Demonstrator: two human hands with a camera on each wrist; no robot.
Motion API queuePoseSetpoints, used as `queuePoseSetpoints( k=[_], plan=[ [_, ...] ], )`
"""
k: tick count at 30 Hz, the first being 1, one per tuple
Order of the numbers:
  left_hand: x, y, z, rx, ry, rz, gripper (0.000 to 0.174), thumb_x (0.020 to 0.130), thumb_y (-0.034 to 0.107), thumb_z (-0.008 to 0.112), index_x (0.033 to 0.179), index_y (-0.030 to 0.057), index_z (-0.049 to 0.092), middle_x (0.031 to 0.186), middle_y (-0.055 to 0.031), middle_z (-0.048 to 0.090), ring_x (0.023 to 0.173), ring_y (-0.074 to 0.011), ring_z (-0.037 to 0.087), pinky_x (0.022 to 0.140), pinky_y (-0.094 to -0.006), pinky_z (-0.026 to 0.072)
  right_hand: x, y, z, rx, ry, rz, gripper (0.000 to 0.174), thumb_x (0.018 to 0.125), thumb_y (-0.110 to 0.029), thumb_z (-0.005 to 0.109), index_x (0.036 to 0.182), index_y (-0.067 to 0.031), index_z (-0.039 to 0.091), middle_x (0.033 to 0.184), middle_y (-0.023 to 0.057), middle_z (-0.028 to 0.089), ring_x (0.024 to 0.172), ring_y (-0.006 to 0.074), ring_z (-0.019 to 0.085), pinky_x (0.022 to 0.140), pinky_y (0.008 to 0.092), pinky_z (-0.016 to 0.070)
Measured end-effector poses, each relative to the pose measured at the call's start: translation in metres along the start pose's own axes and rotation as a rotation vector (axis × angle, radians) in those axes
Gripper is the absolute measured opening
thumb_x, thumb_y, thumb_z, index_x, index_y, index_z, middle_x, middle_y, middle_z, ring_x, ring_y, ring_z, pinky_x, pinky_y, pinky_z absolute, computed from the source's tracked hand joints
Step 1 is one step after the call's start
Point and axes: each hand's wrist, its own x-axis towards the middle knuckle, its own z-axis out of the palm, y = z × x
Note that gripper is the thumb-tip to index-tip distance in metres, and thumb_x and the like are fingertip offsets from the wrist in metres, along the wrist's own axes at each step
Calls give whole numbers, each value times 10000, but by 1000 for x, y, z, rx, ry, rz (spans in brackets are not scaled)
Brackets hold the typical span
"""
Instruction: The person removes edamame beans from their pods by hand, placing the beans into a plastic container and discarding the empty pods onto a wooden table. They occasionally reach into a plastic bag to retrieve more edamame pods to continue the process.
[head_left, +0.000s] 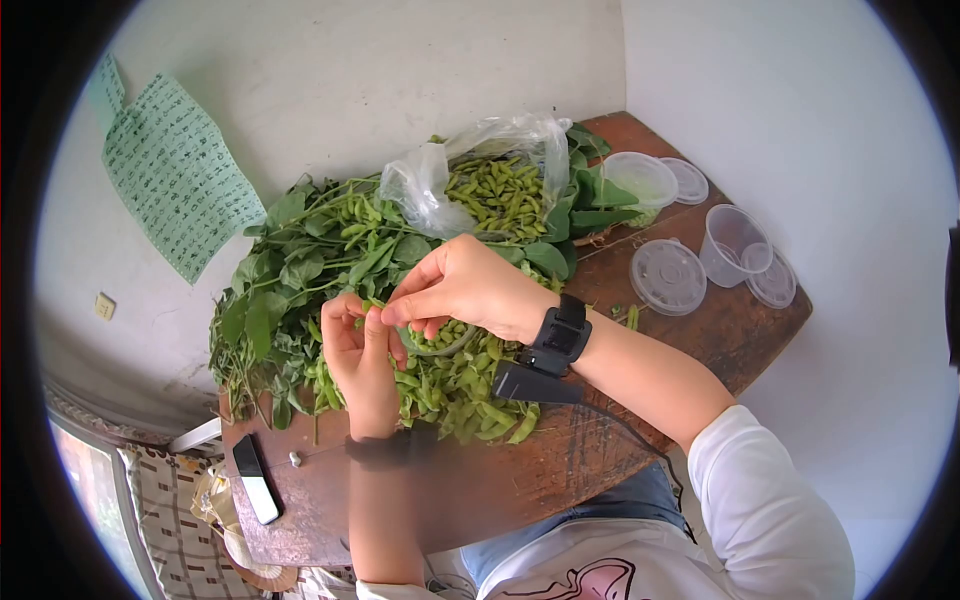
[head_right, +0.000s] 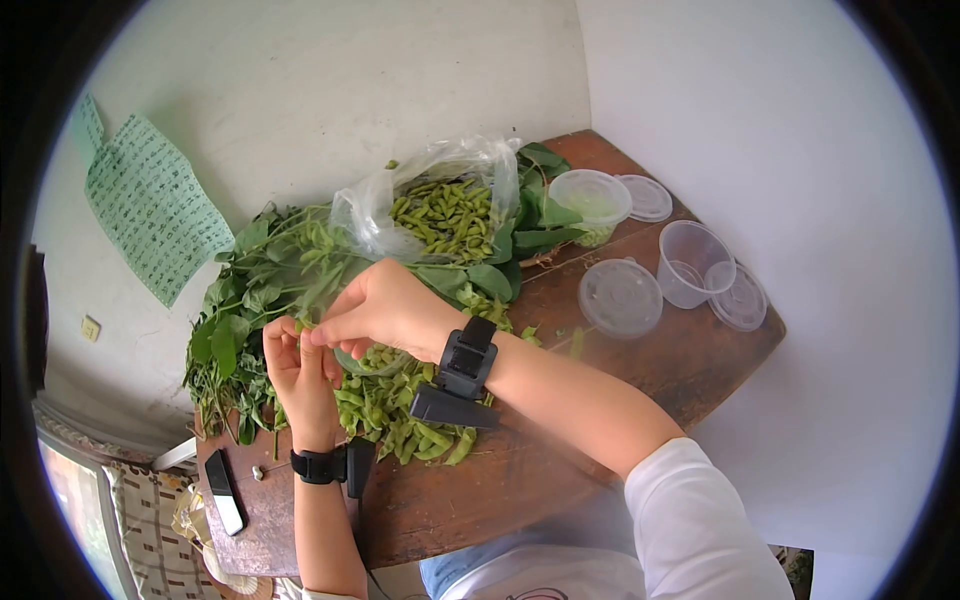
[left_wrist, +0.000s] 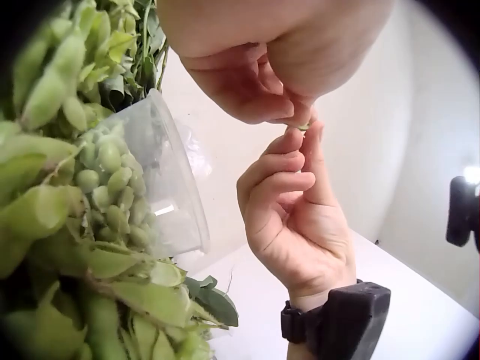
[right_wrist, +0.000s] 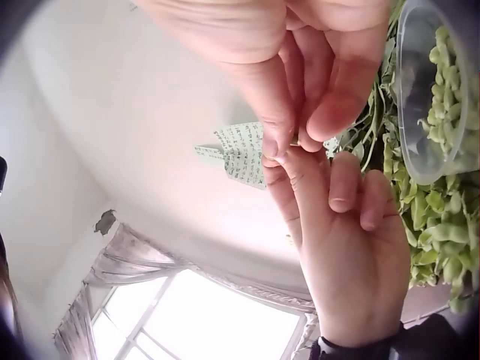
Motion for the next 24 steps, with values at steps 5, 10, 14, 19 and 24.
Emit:
queuePoseSetpoints(
  k=[5, 10, 14, 19, 24],
  plan=[
    [-1, 0, 1, -27, -9, -3, 99, 1032, 128, 547, 1084, 106, 466, 808, 13, 529, 506, -23, 427, 411, -171, 336, 0, 0, 3, -19, 3, 37, 286, 828, -209, 827, 872, 56, 728, 741, 52, 684, 642, 85, 617, 575, 220, 510],
    [-1, 5, 5, -192, 126, 28, 101, 1035, 136, 541, 1110, 116, 476, 866, 23, 560, 504, -25, 394, 421, -159, 297, 2, 1, -3, -243, -17, 4, 287, 833, -237, 807, 888, 36, 737, 750, 54, 694, 651, 103, 630, 588, 247, 517],
    [1, 16, -6, -304, 84, 68, 147, 1010, 114, 574, 1122, 111, 479, 898, 11, 594, 491, -26, 384, 411, -166, 292, 9, 26, -18, -893, 42, -275, 236, 812, -172, 756, 970, 3, 745, 811, 121, 735, 717, 231, 705, 679, 333, 550],
    [-14, 37, 8, 176, -297, -133, 207, 810, 6, 793, 891, 28, 604, 786, -31, 665, 548, -34, 568, 441, -175, 421, -3, -2, -32, -970, 315, -201, 241, 806, -170, 717, 967, 8, 739, 847, 164, 729, 783, 297, 716, 728, 366, 553],
    [-20, 32, 30, 613, -621, 224, 153, 795, 96, 816, 885, 30, 711, 894, -51, 713, 561, -103, 595, 502, -238, 473, -1, -13, -79, -1185, 723, -339, 140, 794, -128, 690, 734, -7, 728, 715, 187, 670, 710, 368, 670, 707, 437, 543]
  ],
)
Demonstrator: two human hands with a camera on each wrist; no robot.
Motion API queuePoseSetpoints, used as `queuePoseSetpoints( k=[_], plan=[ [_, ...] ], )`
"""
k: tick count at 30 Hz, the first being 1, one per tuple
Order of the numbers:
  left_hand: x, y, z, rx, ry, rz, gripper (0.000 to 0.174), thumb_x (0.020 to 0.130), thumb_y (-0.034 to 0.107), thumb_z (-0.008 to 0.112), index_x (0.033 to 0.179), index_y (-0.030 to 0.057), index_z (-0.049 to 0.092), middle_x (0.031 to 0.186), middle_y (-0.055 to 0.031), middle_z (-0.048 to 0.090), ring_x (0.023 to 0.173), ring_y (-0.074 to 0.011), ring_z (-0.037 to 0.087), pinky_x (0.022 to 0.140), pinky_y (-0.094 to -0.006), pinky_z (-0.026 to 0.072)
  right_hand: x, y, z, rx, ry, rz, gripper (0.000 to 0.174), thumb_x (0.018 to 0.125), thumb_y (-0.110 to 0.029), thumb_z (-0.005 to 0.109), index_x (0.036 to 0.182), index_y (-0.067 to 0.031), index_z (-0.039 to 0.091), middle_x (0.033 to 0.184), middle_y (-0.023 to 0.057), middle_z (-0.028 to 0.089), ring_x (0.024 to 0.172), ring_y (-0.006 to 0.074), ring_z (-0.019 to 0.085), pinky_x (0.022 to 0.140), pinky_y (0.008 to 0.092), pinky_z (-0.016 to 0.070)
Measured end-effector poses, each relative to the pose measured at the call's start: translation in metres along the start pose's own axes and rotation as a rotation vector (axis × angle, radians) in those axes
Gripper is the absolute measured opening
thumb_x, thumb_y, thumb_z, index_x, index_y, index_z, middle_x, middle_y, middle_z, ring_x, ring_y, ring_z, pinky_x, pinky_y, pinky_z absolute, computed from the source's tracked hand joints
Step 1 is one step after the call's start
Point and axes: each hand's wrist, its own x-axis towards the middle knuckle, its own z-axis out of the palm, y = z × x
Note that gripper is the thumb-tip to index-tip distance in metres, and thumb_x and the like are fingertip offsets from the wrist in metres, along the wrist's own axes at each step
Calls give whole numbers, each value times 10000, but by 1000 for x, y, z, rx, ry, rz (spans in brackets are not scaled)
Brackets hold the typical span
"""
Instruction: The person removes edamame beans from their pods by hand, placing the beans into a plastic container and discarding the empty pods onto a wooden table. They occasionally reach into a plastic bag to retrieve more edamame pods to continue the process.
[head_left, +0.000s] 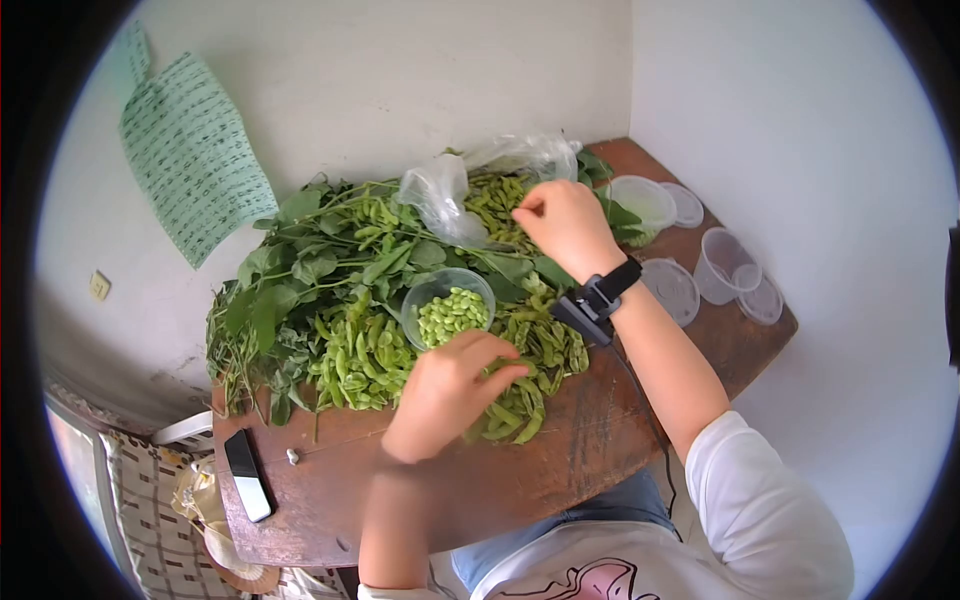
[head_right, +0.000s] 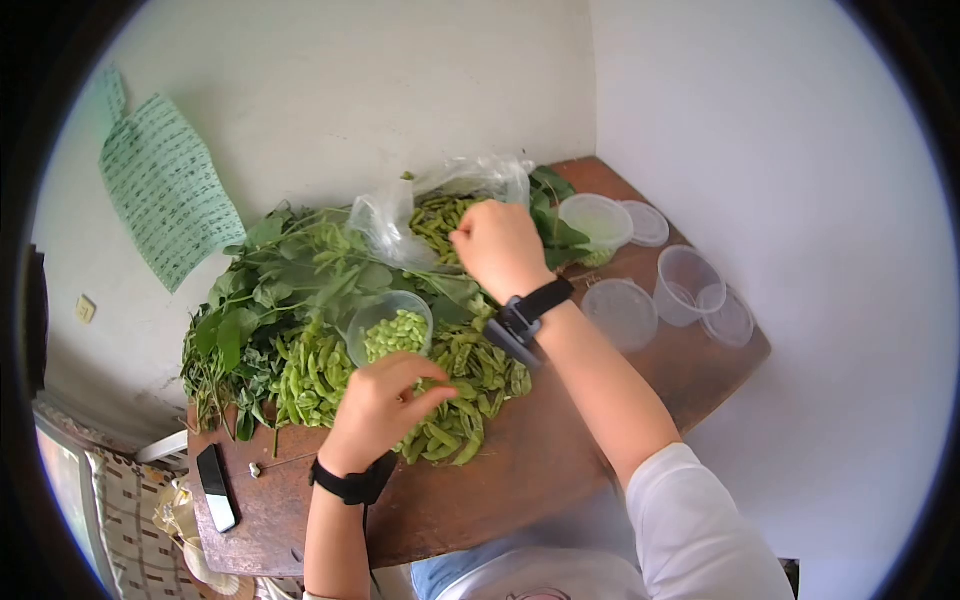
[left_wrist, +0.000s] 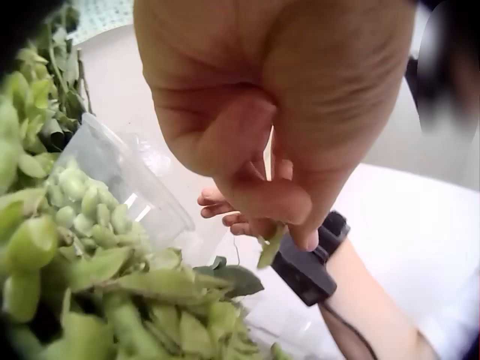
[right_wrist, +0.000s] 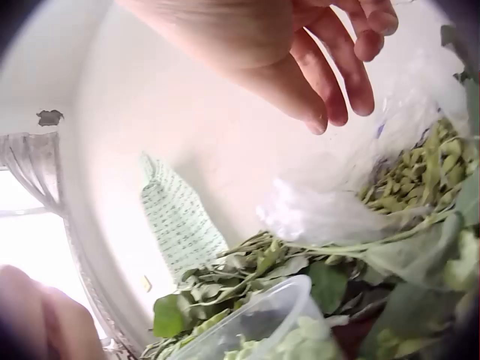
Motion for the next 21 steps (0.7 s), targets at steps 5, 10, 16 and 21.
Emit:
queuePoseSetpoints(
  k=[5, 10, 16, 21],
  plan=[
    [-3, -1, -3, -50, 119, 102, 146, 833, 130, 783, 895, 15, 718, 1002, -91, 719, 596, -143, 616, 533, -264, 500, 29, 33, 36, -66, -27, -120, 147, 798, -112, 682, 734, 15, 722, 747, 206, 677, 745, 372, 672, 735, 441, 545],
    [-5, -4, -10, 22, 84, 68, 156, 851, 169, 765, 825, 21, 719, 798, -89, 701, 553, -188, 611, 515, -297, 484, 58, 55, 68, -458, -221, -85, 214, 829, -173, 719, 801, 39, 710, 882, 238, 692, 937, 409, 653, 820, 463, 543],
    [-8, -6, -7, 69, 66, 102, 196, 847, 228, 756, 781, 46, 727, 668, -104, 666, 569, -261, 623, 535, -361, 488, 70, 54, 89, -530, -261, 164, 170, 824, -120, 696, 904, 27, 723, 973, 253, 700, 1038, 409, 645, 891, 445, 551],
    [-9, -8, -7, 38, 50, 60, 188, 856, 222, 744, 798, 44, 732, 674, -112, 668, 581, -278, 629, 547, -363, 492, 77, 60, 80, -418, -199, 294, 163, 794, -69, 666, 892, 53, 713, 979, 289, 687, 967, 415, 676, 870, 464, 554]
  ],
)
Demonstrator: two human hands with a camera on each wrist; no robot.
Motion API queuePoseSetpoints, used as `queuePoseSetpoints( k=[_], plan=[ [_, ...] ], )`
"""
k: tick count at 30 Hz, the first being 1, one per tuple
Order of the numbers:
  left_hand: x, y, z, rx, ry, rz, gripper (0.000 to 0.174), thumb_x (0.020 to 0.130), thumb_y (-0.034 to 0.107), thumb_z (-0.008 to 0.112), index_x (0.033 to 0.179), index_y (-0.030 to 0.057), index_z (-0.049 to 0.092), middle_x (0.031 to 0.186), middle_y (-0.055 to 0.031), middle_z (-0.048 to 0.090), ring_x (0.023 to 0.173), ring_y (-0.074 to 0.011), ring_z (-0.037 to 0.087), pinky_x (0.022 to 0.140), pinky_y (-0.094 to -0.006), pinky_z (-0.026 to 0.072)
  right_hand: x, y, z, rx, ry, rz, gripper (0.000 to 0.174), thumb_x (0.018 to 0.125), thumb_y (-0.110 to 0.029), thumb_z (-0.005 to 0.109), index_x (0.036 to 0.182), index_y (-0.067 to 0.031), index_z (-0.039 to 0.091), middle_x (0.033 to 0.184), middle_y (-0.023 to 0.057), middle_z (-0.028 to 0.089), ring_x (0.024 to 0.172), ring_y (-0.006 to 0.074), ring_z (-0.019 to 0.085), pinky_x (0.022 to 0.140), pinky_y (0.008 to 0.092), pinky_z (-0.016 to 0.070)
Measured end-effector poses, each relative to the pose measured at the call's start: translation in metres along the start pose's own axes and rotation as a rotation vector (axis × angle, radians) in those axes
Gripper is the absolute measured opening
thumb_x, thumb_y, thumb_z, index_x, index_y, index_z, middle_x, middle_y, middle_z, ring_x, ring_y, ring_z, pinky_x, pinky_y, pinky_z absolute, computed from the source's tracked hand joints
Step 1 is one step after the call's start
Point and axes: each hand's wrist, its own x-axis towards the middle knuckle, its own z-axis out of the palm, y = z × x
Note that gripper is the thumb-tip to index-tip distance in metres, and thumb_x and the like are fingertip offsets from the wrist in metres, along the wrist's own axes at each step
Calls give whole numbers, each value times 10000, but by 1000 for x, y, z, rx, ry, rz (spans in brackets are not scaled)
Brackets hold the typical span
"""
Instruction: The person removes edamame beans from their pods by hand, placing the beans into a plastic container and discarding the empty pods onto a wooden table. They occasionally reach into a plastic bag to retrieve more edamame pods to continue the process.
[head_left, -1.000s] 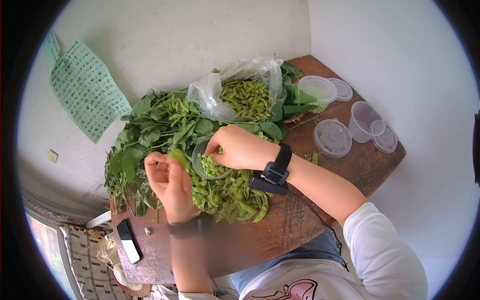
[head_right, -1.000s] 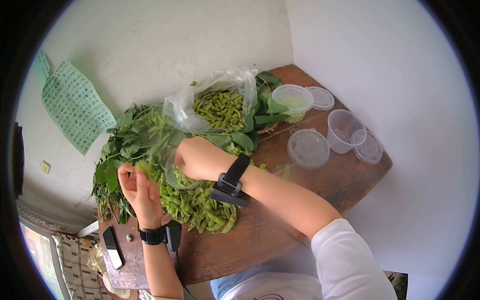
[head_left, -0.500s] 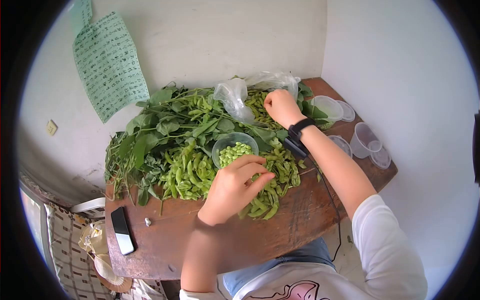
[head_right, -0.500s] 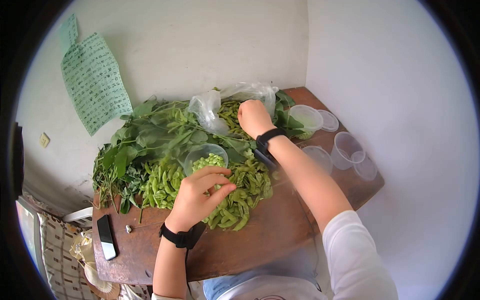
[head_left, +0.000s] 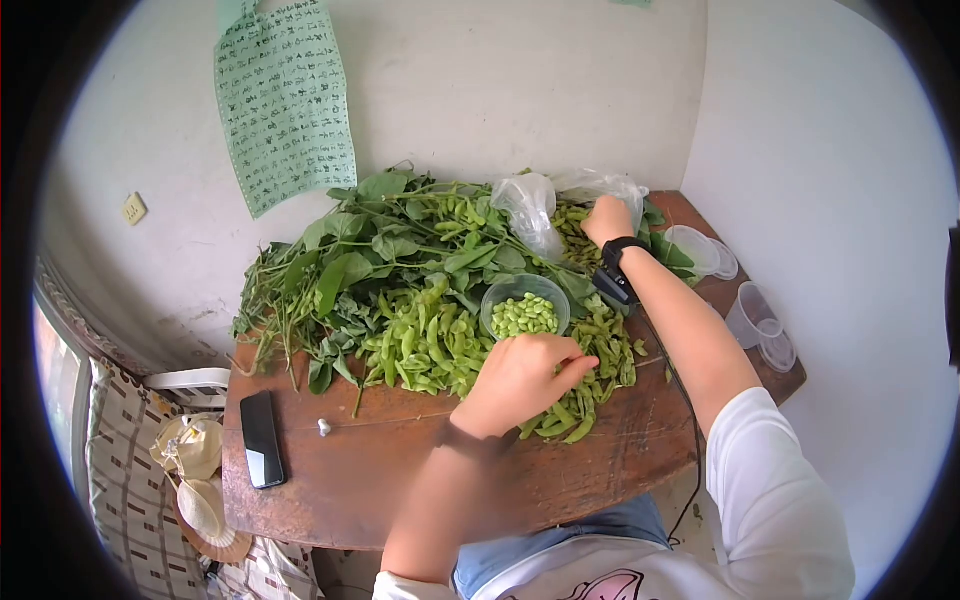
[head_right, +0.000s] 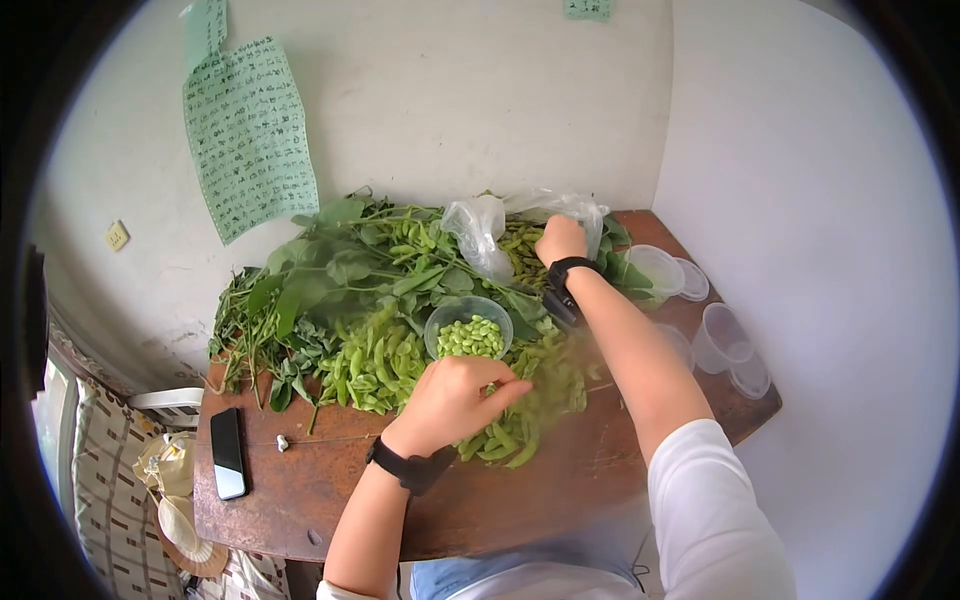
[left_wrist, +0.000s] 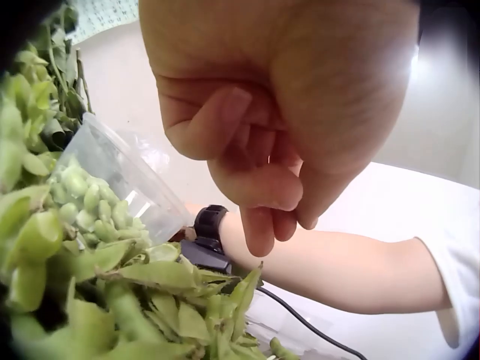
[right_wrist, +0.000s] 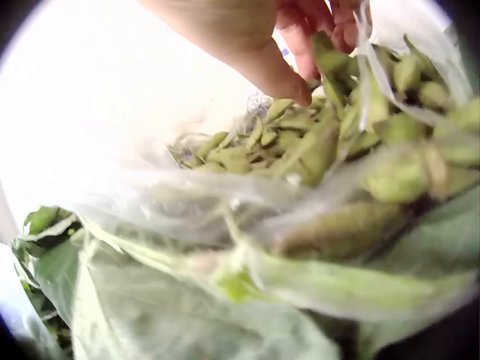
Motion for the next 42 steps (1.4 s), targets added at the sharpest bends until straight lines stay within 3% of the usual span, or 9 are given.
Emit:
queuePoseSetpoints(
  k=[6, 8, 10, 11, 16, 21, 33, 39, 42],
  plan=[
    [0, -6, 7, 18, 136, -100, 216, 921, 231, 692, 861, 27, 729, 672, -122, 672, 571, -264, 645, 551, -350, 497, -23, 24, -18, 300, 209, -146, 193, 820, -183, 744, 876, 1, 726, 932, 187, 723, 796, 355, 688, 715, 407, 548],
    [0, -13, 11, -24, 156, -155, 213, 943, 222, 669, 930, 15, 715, 682, -118, 680, 561, -224, 644, 547, -333, 494, -54, 18, -41, 482, 261, -260, 187, 860, -177, 718, 891, 6, 739, 824, 137, 732, 687, 252, 678, 660, 357, 533],
    [3, -11, 9, -59, 170, -212, 220, 964, 213, 645, 998, 2, 700, 692, -113, 689, 551, -184, 642, 543, -316, 491, -84, 15, -54, 728, 102, -245, 190, 904, -179, 684, 920, -3, 753, 736, 61, 722, 629, 125, 622, 614, 288, 500],
    [4, -3, 5, -118, 204, -288, 231, 978, 200, 626, 1070, -6, 675, 744, -111, 704, 549, -144, 631, 540, -292, 482, -102, 10, -67, 815, -109, -164, 213, 955, -163, 637, 1026, 11, 738, 865, 24, 729, 751, 72, 603, 700, 251, 493],
    [8, 5, 6, -487, 309, -349, 332, 1023, 156, 546, 1320, 12, 581, 994, -61, 712, 611, -58, 593, 485, -212, 421, -166, 1, -75, 1323, -533, -247, 235, 992, -163, 607, 1045, 38, 718, 905, 44, 712, 775, 88, 596, 730, 240, 494],
    [-2, 17, 16, -797, 255, -409, 316, 1026, 162, 565, 1295, -2, 597, 878, -10, 668, 592, -50, 570, 458, -168, 362, -195, -8, -74, 1316, -677, -251, 224, 984, -163, 638, 1056, 28, 729, 878, 20, 705, 788, 74, 612, 718, 228, 495],
    [-27, 18, 15, -552, 163, -603, 238, 839, 110, 807, 1026, -21, 739, 650, 24, 625, 550, -14, 489, 484, -187, 362, -210, 3, -65, 1435, -666, -406, 206, 945, -64, 675, 1131, 23, 675, 1049, 45, 672, 981, 114, 635, 869, 253, 517],
    [-26, 13, 17, -534, 203, -544, 205, 863, 55, 772, 1045, -23, 724, 848, -21, 693, 628, -36, 579, 554, -179, 461, -213, 2, -65, 1577, -804, -128, 220, 960, -141, 675, 1137, -15, 638, 1021, 5, 649, 926, 61, 601, 781, 218, 491],
    [-25, 13, 16, -388, 269, -447, 234, 853, 68, 760, 1083, 30, 739, 881, -56, 707, 610, -80, 585, 518, -224, 452, -208, 9, -62, 1615, -782, -205, 227, 948, -129, 689, 1137, -18, 629, 1032, 6, 650, 928, 69, 610, 797, 220, 498]
  ],
)
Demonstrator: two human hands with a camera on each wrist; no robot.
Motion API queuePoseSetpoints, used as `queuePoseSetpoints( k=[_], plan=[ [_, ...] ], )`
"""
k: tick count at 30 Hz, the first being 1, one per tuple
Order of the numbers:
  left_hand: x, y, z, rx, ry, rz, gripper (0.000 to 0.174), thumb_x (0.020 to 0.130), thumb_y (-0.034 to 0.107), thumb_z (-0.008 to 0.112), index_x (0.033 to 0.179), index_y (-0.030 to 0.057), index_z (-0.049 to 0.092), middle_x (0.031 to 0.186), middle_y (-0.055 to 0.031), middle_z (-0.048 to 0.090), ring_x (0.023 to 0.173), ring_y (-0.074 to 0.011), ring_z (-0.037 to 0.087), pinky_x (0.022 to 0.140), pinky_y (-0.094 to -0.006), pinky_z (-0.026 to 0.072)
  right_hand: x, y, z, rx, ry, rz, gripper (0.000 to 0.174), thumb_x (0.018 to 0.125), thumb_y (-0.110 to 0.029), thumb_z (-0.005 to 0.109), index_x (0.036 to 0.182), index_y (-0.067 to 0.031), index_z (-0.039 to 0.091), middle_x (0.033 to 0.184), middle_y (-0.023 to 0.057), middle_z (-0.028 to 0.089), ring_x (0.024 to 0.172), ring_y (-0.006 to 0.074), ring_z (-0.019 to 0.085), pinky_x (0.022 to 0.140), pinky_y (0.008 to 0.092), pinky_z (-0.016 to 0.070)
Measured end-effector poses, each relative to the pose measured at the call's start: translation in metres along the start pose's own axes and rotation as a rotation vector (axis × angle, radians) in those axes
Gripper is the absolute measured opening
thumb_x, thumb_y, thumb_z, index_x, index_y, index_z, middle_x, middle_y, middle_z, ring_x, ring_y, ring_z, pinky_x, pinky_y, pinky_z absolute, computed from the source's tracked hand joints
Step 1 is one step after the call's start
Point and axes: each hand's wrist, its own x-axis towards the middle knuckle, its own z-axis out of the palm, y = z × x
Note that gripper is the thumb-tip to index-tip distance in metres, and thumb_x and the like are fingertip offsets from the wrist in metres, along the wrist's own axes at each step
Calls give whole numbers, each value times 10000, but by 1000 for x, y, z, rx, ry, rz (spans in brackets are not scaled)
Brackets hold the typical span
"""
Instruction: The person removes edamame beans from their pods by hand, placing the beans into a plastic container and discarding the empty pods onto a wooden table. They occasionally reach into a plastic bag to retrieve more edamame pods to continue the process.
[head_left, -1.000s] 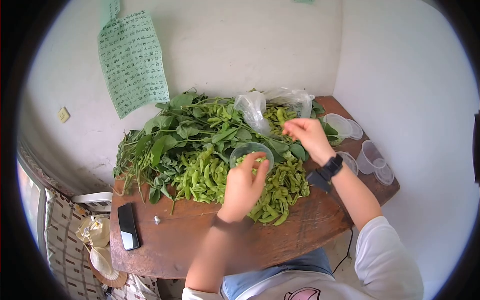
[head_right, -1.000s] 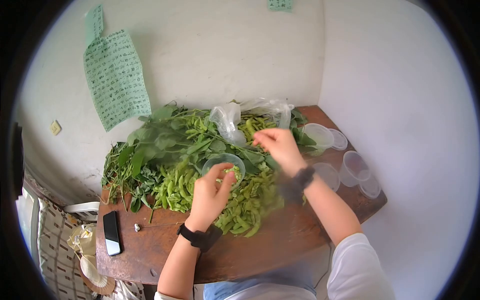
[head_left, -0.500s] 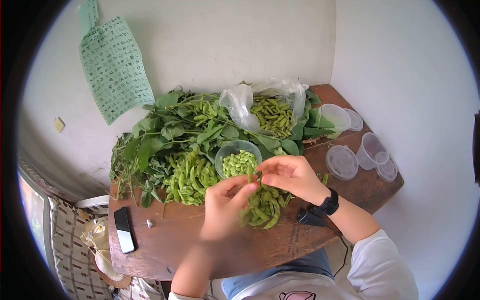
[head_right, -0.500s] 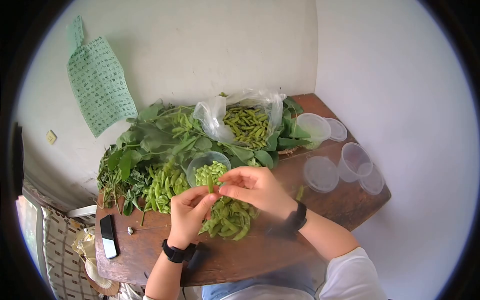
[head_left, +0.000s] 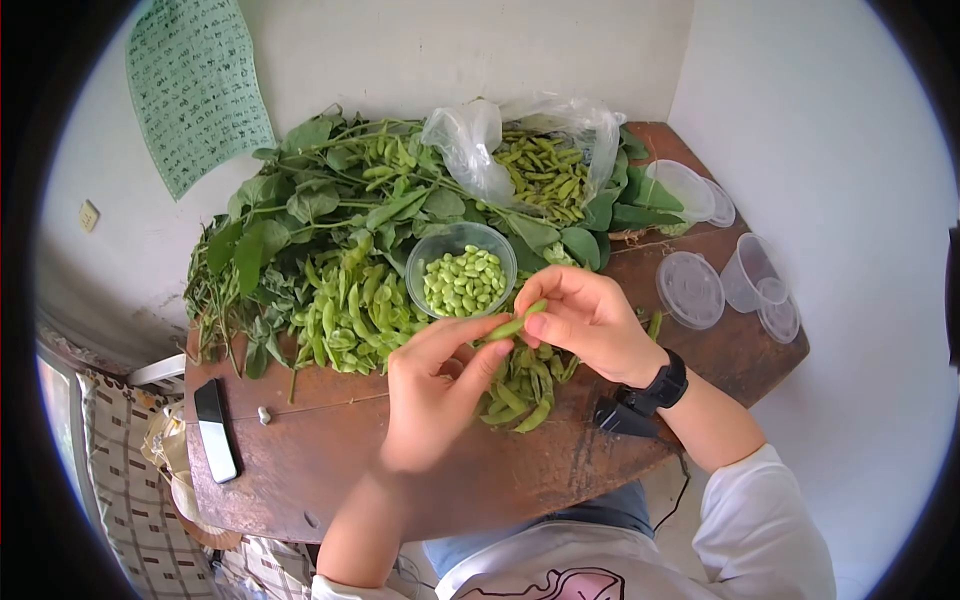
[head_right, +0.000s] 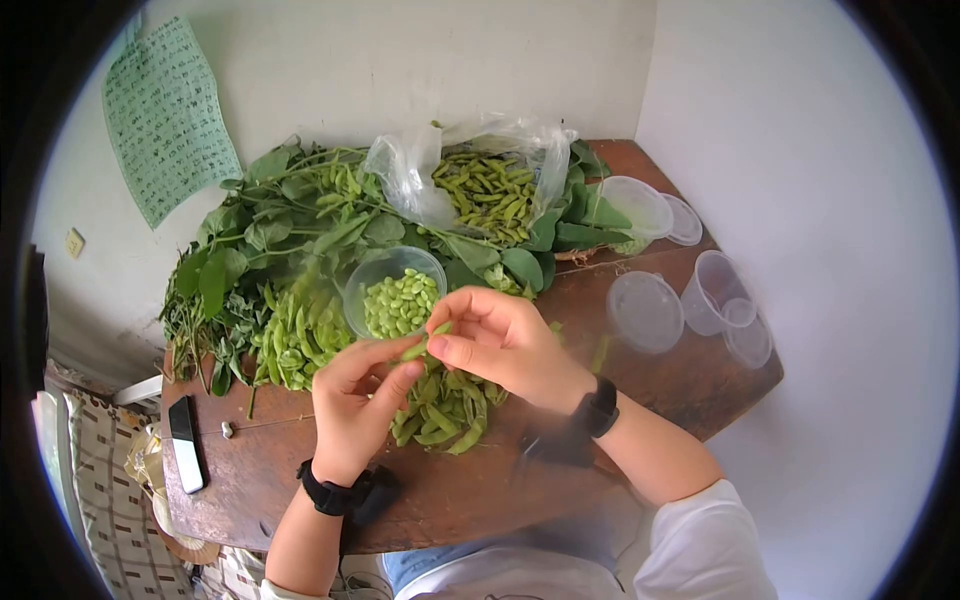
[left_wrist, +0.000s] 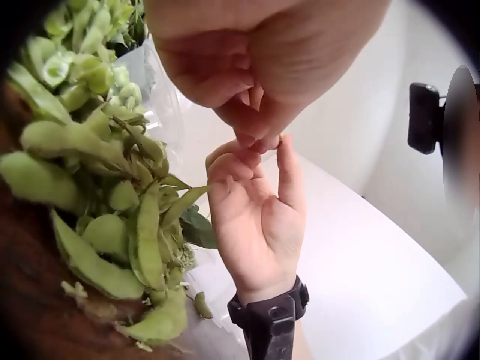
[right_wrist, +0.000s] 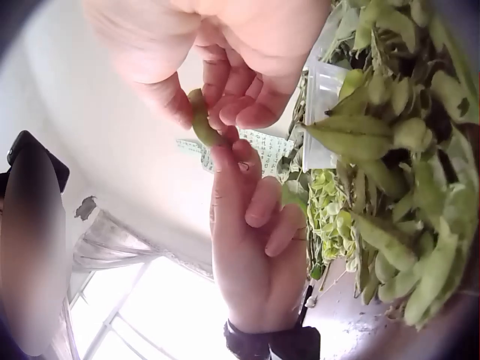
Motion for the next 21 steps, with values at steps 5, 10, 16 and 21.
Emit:
queuePoseSetpoints(
  k=[5, 10, 16, 21],
  plan=[
    [1, -6, -5, 135, 25, 169, 179, 869, 24, 721, 1047, 8, 725, 863, -106, 699, 649, -167, 638, 595, -279, 511, 0, -6, 9, -253, 85, -220, 213, 910, 32, 665, 1122, 36, 678, 1057, 82, 684, 899, 121, 666, 775, 238, 540],
    [2, -9, -5, 317, 68, 345, 216, 828, -3, 732, 1043, 9, 726, 863, -113, 699, 691, -209, 673, 607, -305, 537, -1, -4, 10, -524, 125, -246, 208, 883, 32, 695, 1088, 26, 729, 896, 112, 732, 700, 106, 669, 644, 225, 544],
    [2, -14, -3, 695, 162, 656, 349, 716, -29, 741, 1062, 4, 722, 871, -92, 679, 675, -188, 665, 562, -285, 532, -4, -6, 20, -524, 191, -133, 162, 908, -12, 689, 1054, 42, 736, 780, 66, 712, 651, 88, 624, 581, 211, 491],
    [0, -11, -3, 884, 104, 794, 426, 684, -3, 707, 1109, -34, 697, 909, -66, 638, 677, -148, 646, 537, -264, 518, -6, -18, 16, -387, 185, 127, 168, 938, -55, 669, 1037, 66, 730, 752, 55, 692, 611, 79, 575, 557, 223, 469]
  ],
)
